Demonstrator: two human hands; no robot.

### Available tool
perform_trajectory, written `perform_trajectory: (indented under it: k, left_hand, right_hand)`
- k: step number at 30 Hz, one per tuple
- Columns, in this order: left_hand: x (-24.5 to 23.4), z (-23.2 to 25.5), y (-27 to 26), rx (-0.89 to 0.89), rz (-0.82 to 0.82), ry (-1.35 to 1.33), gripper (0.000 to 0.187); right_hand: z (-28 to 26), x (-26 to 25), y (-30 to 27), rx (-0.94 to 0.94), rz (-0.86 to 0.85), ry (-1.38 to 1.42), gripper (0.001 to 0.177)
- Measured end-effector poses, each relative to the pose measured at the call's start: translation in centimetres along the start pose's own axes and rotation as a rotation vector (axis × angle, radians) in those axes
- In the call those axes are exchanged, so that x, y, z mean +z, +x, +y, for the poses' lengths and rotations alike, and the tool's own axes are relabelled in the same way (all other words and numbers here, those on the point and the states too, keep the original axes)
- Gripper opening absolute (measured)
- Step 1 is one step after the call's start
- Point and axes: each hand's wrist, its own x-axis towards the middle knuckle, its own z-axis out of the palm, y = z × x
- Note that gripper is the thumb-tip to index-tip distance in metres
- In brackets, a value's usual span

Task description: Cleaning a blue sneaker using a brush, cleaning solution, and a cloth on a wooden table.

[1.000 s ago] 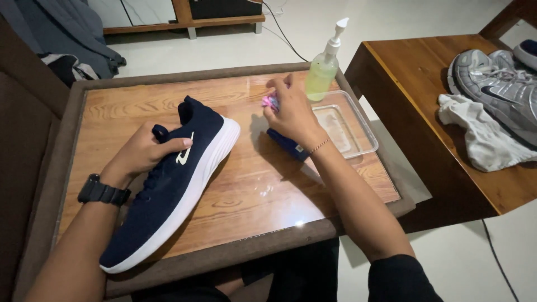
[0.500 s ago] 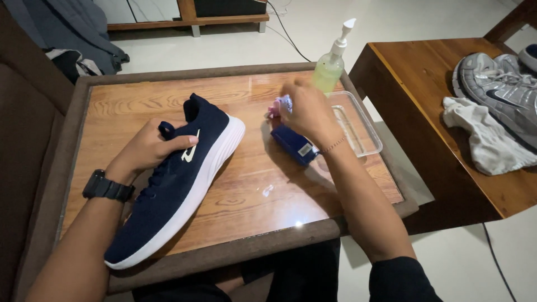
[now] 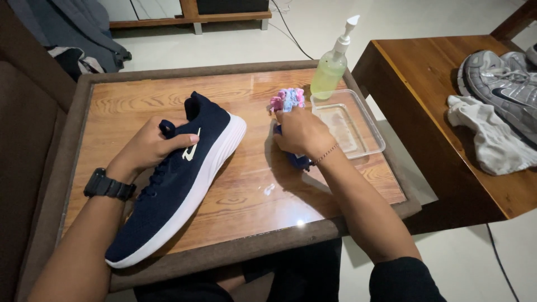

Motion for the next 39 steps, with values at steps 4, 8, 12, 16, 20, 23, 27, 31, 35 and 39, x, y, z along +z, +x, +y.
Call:
perform_trajectory:
  k: [4,8,12,16,20,23,27,31,35,39]
  left_hand:
    - [0.0,0.0,0.0,0.0,0.002,0.003,0.019]
    - [0.0,0.3,0.1,0.007,-0.006,-0.006,0.017]
    - [-0.2,-0.5,0.5,-0.001,-0.013,0.0,0.014]
    - [-0.2,-0.5,0.4,0.008,-0.01,-0.005,0.015]
    - [0.0,0.1,0.2,0.018,-0.014,-0.001,0.016]
    - [0.0,0.7,0.2,0.025,-0.02,0.01,0.018]
    - [0.1,0.9,0.1,0.033,-0.033,-0.004,0.018]
    - [0.4,2.5,-0.1,0.07,-0.027,0.009,0.019]
    - [0.4,2.6,0.0,0.045,-0.038,0.012,0.02]
    - [0.3,1.3,0.0,0.035,-0.043,0.012,0.022]
  right_hand:
    - [-0.2,-0.3,-0.6,0.006,-0.002,-0.026,0.043]
    - [0.7,0.4,0.4,-0.005,0.006,-0.014,0.041]
    - [0.4,0.1,-0.3,0.001,0.108,-0.022,0.031]
    - [1.1,0.0,1.3,-0.072,0.311,0.085,0.021]
    - [0.3,-1.5,-0.3,-0.074,0.494,0.13,0.028]
    - [-0.2,-1.9,-0.3,-0.146,0.502,0.24,0.047]
    - [-2.2,-3.6,-2.4,-0.305,0.423,0.781,0.057]
    - [1.5,-0.8,1.3,-0.447,0.065,1.251,0.071]
    - [1.4,-1.5,1.4,-0.505,-0.297,1.532,0.109]
    - [2.3,-2.0,1.4,-0.543,-0.365,1.686,0.116]
